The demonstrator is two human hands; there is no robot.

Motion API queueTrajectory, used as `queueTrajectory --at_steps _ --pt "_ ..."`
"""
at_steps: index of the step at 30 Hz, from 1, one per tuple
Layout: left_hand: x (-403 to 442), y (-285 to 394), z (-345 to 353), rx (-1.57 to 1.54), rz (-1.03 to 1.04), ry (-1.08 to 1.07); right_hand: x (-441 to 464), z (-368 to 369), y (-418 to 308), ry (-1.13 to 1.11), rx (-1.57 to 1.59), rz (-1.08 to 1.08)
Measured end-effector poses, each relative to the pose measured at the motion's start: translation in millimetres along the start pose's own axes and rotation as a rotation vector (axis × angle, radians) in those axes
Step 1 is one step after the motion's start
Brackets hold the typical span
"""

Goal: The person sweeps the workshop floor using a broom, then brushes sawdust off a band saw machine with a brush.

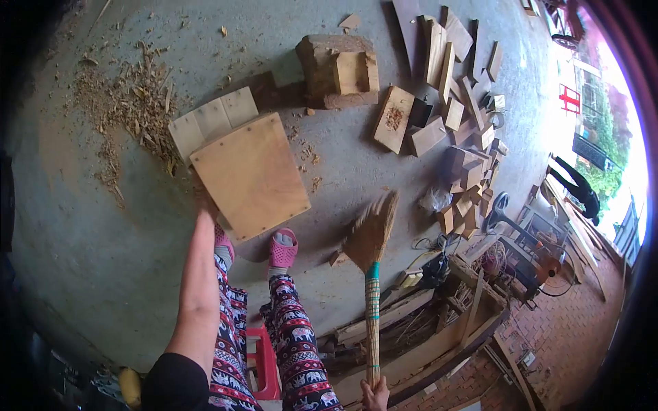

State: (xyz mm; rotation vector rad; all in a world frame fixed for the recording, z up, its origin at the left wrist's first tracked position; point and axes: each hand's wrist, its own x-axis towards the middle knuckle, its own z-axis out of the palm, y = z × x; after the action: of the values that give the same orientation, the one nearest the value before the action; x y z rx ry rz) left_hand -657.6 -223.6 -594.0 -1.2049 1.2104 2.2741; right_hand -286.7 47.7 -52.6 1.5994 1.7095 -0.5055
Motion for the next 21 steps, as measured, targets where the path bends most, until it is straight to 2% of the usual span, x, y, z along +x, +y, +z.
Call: queueTrajectory --at_steps 2,4,5,7,8,10,11,15,16,18,19,21 --pt "-4 17 -9 -0.024 -0.025 -0.023 1 -5 -45 -0.038 0.029 -0.092" --pt "-13 31 -20 -0.037 -0.044 -0.041 18 -11 -92 -0.237 -0.107 0.168" --pt "-18 37 -25 -0.036 -0.045 -0.042 19 -14 -112 -0.229 -0.107 0.166" --pt "-40 58 -26 -0.046 -0.001 -0.034 15 -19 -154 -0.376 -0.12 0.048" --pt "-54 75 -22 -0.054 0.046 -0.026 15 -21 -173 -0.369 -0.124 0.038" --pt "-80 111 -13 -0.08 0.105 -0.025 12 -24 -216 -0.511 0.029 -0.059" --pt "-92 129 -11 -0.077 0.122 -0.011 11 -26 -235 -0.501 0.026 -0.074" --pt "-138 201 -22 -0.021 0.2 0.117 -2 -32 -320 -0.633 -0.026 -0.354" --pt "-149 217 -26 0.001 0.213 0.159 -6 -31 -341 -0.628 -0.036 -0.365" --pt "-172 244 -33 0.047 0.227 0.233 -12 -29 -378 -0.6 -0.209 -0.557" --pt "-180 254 -39 0.064 0.23 0.241 -16 -31 -391 -0.603 -0.207 -0.567" --pt "-189 263 -61 0.065 0.233 0.225 -26 -35 -407 -0.498 -0.315 -0.795"
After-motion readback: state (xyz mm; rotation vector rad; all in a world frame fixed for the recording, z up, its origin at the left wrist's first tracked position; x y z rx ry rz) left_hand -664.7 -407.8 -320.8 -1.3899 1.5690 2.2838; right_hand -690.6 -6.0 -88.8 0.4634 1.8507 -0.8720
